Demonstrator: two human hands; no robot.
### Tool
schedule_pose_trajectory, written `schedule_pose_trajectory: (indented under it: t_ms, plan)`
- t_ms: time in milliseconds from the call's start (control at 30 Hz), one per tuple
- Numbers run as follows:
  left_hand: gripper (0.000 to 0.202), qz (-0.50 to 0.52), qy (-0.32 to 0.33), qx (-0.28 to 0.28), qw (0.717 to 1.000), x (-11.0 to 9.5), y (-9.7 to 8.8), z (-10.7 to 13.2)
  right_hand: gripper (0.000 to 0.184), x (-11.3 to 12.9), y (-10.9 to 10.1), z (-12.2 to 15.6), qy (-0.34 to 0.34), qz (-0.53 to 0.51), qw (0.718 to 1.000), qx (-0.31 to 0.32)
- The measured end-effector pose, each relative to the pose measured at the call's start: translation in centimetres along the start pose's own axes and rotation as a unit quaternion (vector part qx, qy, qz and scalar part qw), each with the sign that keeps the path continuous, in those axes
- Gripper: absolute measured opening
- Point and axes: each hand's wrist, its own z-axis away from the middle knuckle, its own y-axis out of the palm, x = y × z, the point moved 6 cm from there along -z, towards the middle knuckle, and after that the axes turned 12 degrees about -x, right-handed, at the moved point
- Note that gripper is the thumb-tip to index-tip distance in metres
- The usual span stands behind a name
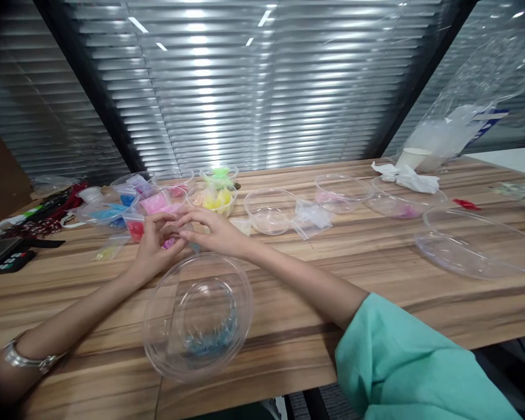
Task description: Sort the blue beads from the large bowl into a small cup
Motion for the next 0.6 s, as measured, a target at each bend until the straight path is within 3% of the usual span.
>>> schedule_pose_trajectory:
  t_ms: [167, 267, 333, 400, 467, 500, 567, 600]
  plan:
    - [0.046, 0.062, -0.027, 0.046, 0.997, -1.2, 0.5, -0.7, 0.023, -0.1, -0.4, 0.1, 0.017, -0.062, 0.998, -0.017]
    - [0.049, 0.028, -0.023, 0.13, 0.991, -2.9, 0.4, -1.8, 0.023, -0.9, -1.4, 0.4, 0.049, -0.086, 0.992, -0.082]
    - [0.05, -0.032, 0.019, 0.172, 0.984, -4.7, 0.1, -3.0, 0.024, -1.4, -2.2, 0.7, 0.074, -0.094, 0.986, -0.118]
    - [0.034, -0.091, 0.054, 0.168, 0.98, -6.8, -0.5, -4.3, 0.026, -1.8, -3.0, 1.3, 0.089, -0.098, 0.981, -0.143]
    - [0.014, -0.142, 0.151, 0.147, 0.967, -10.2, -0.6, -4.9, 0.029, -1.9, -3.7, 2.0, 0.095, -0.088, 0.976, -0.174]
    - [0.009, -0.147, 0.198, 0.164, 0.955, -11.9, -0.2, -4.6, 0.031, -2.0, -4.0, 2.5, 0.099, -0.076, 0.973, -0.193]
    - [0.01, -0.117, 0.253, 0.266, 0.923, -14.8, 1.7, -2.9, 0.035, -2.1, -4.2, 3.6, 0.115, -0.047, 0.965, -0.232]
    - [0.013, -0.113, 0.279, 0.337, 0.892, -15.8, 2.9, -1.4, 0.036, -2.3, -4.2, 4.2, 0.128, -0.038, 0.959, -0.251]
